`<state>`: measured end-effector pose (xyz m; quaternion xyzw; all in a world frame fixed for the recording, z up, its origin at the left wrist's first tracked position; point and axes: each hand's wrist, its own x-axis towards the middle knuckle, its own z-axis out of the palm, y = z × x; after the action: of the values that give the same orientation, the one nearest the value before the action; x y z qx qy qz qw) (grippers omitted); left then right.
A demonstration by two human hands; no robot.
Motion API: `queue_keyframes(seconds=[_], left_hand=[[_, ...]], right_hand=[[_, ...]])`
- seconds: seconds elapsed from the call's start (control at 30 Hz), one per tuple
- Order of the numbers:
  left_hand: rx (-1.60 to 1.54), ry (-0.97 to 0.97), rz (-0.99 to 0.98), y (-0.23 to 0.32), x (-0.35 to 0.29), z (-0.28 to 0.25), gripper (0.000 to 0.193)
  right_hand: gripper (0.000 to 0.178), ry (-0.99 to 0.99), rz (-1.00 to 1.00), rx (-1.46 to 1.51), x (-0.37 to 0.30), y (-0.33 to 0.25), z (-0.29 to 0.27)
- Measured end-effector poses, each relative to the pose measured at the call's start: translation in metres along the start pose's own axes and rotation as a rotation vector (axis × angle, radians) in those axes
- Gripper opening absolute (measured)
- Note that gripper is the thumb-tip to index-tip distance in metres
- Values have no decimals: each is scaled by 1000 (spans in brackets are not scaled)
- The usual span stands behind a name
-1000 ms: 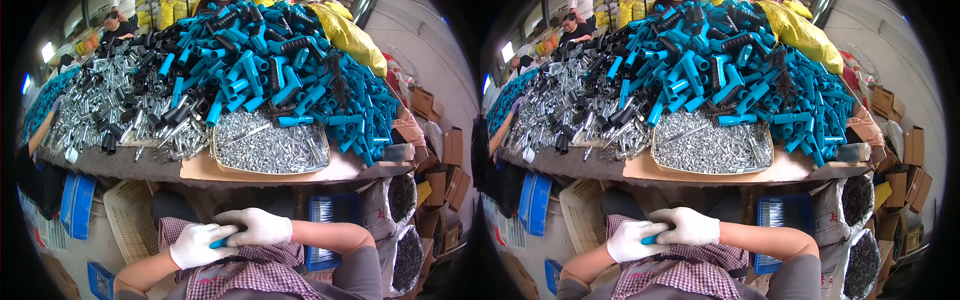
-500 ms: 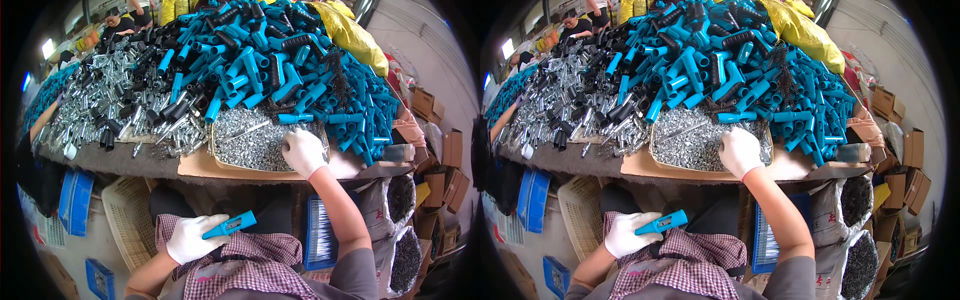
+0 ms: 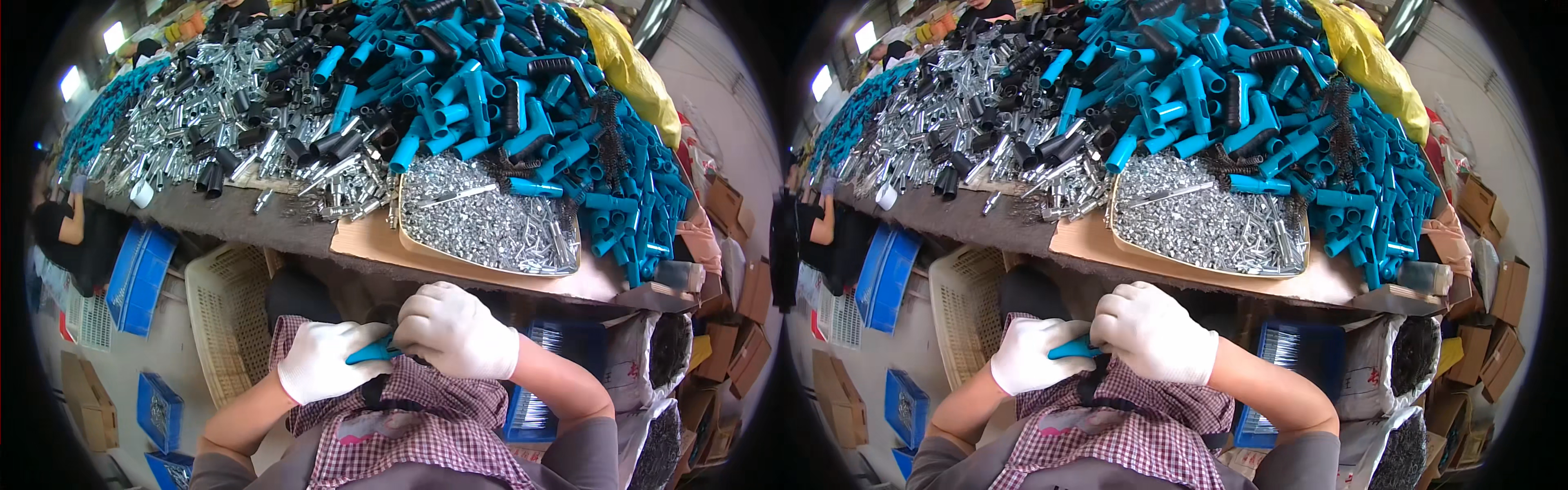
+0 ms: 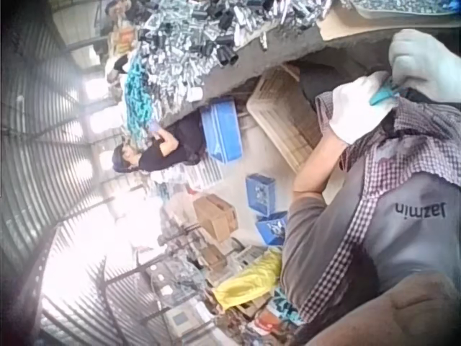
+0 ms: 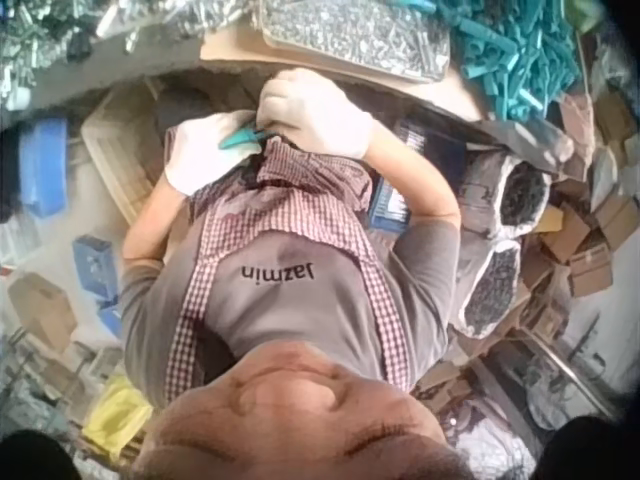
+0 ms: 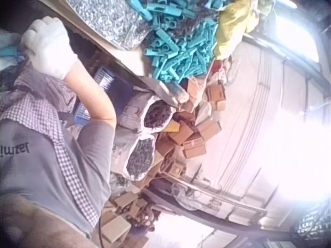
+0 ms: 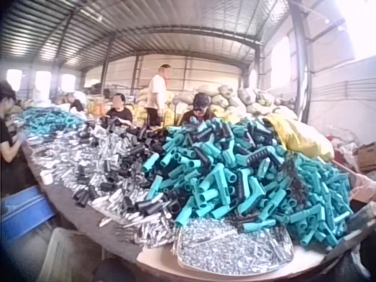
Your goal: The person assembles tools by fitting metal components, springs, and pins together by hand, sliding them into plastic handles, and placing the finished tools into a basket.
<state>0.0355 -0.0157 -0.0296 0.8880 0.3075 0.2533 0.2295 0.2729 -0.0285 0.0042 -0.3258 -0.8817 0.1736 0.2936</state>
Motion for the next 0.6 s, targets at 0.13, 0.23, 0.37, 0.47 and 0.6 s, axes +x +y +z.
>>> queue_keyframes(seconds=[0.13,0.23,0.37,0.47,0.6], left_hand=[[32,-24,-36,-1,-1,-5,43],[-21,3,-17,-6,-4,-2,41],[69,-67,5,-5,-7,6,44],[94,-89,28,-4,-10,7,38],[79,31,150,0,-11,4,44]], right_hand=[[13,-228,-163,-366,14,-12,-1],[16,-273,-51,-625,18,-49,18],[22,-420,285,-286,19,-27,5],[41,-377,427,-153,10,-9,-5],[40,-674,665,331,10,11,-3]])
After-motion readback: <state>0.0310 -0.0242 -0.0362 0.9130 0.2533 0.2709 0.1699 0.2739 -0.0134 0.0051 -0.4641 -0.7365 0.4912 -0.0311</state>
